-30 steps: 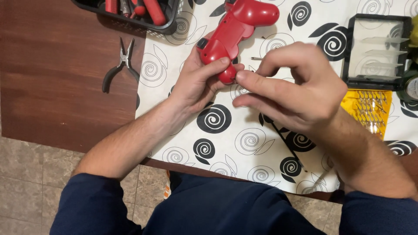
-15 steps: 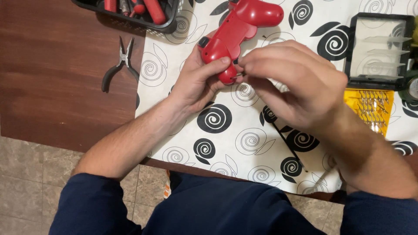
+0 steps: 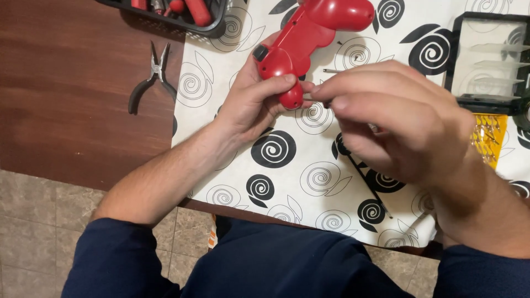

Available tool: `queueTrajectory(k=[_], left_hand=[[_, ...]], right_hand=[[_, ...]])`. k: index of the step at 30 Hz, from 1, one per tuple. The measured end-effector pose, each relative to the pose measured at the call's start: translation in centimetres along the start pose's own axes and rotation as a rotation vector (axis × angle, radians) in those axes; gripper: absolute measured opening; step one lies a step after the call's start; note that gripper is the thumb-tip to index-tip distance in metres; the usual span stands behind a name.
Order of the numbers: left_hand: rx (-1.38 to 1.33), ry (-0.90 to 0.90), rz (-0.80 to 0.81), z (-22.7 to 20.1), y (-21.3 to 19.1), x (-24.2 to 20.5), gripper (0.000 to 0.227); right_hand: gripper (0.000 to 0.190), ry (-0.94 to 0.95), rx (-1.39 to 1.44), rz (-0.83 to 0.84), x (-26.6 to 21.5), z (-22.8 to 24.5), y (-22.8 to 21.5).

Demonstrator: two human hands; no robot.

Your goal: A person disassembles a red game controller by removing screws with a screwdriver and prying the plastic shell apart on a patterned work surface.

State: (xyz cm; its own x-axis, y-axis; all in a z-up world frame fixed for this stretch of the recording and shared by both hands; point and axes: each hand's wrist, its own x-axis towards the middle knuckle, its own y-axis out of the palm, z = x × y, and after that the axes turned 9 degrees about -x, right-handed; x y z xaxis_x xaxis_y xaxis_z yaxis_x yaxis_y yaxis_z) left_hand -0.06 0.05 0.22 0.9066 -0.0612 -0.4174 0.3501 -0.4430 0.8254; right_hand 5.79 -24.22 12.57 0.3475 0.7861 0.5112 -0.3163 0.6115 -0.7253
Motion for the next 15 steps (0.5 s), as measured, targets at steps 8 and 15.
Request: queueTrajectory(k=[8, 15], left_hand=[[0.049, 0.009, -0.017, 0.2, -0.7, 0.1, 0.094], [0.038, 0.026, -0.019, 0.2, -1.0, 0.4, 0.097]], right_hand=[[0.02, -0.085, 0.067, 0.024, 0.7, -0.7, 1.0], [0.037, -0.195, 0.025, 0.016, 1.5, -0.9, 1.4]])
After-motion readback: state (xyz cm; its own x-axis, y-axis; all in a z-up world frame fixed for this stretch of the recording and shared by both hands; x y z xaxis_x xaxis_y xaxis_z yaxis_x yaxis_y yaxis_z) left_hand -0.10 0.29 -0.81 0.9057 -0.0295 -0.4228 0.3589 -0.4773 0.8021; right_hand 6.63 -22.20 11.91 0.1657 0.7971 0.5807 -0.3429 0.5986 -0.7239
